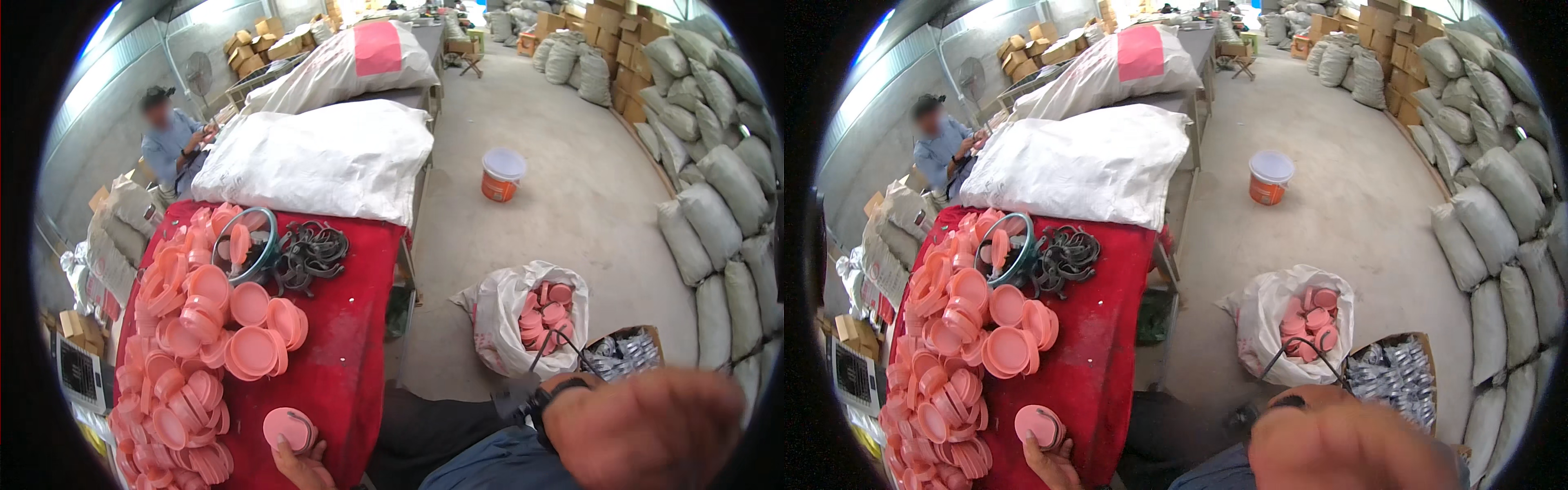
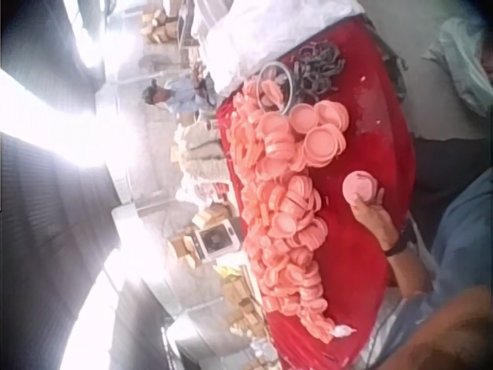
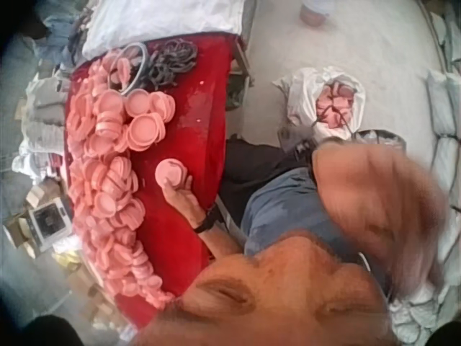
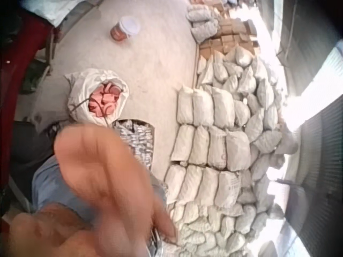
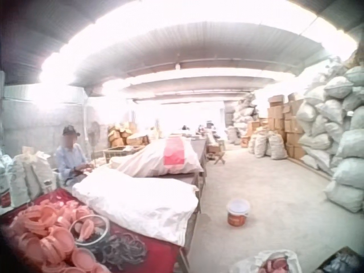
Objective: The recorder uses a small manual tool to trim excess plastic (flash) from the edges of pink circular lids, then uses a cloth and a compressed air gun to clean the parts.
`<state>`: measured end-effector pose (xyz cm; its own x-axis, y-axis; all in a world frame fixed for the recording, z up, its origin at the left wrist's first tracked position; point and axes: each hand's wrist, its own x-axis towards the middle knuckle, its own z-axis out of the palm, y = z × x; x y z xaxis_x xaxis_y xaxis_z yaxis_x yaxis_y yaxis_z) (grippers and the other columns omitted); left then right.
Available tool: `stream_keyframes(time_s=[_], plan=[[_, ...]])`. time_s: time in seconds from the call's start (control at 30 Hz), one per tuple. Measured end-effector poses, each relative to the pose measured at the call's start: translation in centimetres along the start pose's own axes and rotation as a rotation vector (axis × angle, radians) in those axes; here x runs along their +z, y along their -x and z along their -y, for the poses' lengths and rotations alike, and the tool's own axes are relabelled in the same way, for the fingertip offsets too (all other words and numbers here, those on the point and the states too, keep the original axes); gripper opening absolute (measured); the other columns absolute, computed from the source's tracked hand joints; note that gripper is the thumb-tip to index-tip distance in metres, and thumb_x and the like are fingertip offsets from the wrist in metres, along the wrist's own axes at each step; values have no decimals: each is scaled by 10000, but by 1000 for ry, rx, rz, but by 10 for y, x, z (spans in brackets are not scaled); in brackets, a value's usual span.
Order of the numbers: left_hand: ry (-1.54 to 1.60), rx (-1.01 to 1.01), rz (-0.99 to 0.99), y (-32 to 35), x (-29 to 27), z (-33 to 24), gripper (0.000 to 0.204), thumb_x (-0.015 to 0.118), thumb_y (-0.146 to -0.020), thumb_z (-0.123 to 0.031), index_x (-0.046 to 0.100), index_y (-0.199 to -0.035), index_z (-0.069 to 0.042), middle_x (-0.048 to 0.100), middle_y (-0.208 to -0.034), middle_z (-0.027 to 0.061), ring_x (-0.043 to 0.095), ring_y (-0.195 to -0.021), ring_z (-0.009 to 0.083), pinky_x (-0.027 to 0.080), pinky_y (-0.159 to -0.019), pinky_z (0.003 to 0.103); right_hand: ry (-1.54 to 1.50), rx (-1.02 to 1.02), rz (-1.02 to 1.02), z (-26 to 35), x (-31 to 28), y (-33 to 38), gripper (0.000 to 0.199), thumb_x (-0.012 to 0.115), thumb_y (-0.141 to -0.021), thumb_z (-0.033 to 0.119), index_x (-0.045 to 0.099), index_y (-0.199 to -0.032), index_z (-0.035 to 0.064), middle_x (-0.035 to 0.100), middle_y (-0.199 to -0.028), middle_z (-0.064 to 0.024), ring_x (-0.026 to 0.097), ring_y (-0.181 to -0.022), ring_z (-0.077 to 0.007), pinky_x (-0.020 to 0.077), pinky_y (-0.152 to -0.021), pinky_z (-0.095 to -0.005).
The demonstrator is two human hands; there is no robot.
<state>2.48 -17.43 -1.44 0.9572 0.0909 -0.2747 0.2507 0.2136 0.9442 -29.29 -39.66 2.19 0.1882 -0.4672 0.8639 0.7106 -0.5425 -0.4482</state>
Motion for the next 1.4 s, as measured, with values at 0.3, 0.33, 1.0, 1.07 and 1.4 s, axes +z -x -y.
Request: stream_keyframes(time_s=[0.3,0.33,1.0,1.07,1.4], plan=[[-306,292,333,43,7,3,589,648,-1109,-439,550,-1464,21,656,-1357,206,718,-1201,364,643,-953,515,173,746,607,-164,103,-88,595,708,-1072,377,572,-1497,-17,741,-1253,-196,740,-1033,-317,590,-938,-410],[-316,288,334,46,14,3,589,648,-1109,-439,550,-1464,21,656,-1357,206,718,-1201,364,643,-953,515,123,914,699,-164,99,-71,604,740,-1052,377,596,-1483,-22,748,-1228,-188,742,-1016,-299,595,-902,-396],[-814,63,907,93,102,78,580,696,-1053,-320,551,-1541,-41,759,-1229,241,767,-1109,405,606,-944,459,168,1555,583,-161,-47,42,384,698,-1016,219,688,-1299,-41,753,-1091,-124,759,-887,-245,629,-826,-396],[-784,-21,886,89,109,52,583,696,-1062,-288,541,-1562,-32,736,-1291,245,749,-1173,368,593,-997,444,91,1751,247,-169,-81,51,335,676,-1033,204,683,-1278,-25,721,-1064,-77,738,-890,-219,624,-787,-369],[-1064,747,352,9,46,-40,533,857,-901,-132,695,-1397,-23,767,-1229,198,770,-1048,305,627,-885,403,319,1851,-717,-246,-306,148,300,688,-1012,257,618,-1234,68,658,-1052,-66,663,-1019,-236,578,-816,-407]])
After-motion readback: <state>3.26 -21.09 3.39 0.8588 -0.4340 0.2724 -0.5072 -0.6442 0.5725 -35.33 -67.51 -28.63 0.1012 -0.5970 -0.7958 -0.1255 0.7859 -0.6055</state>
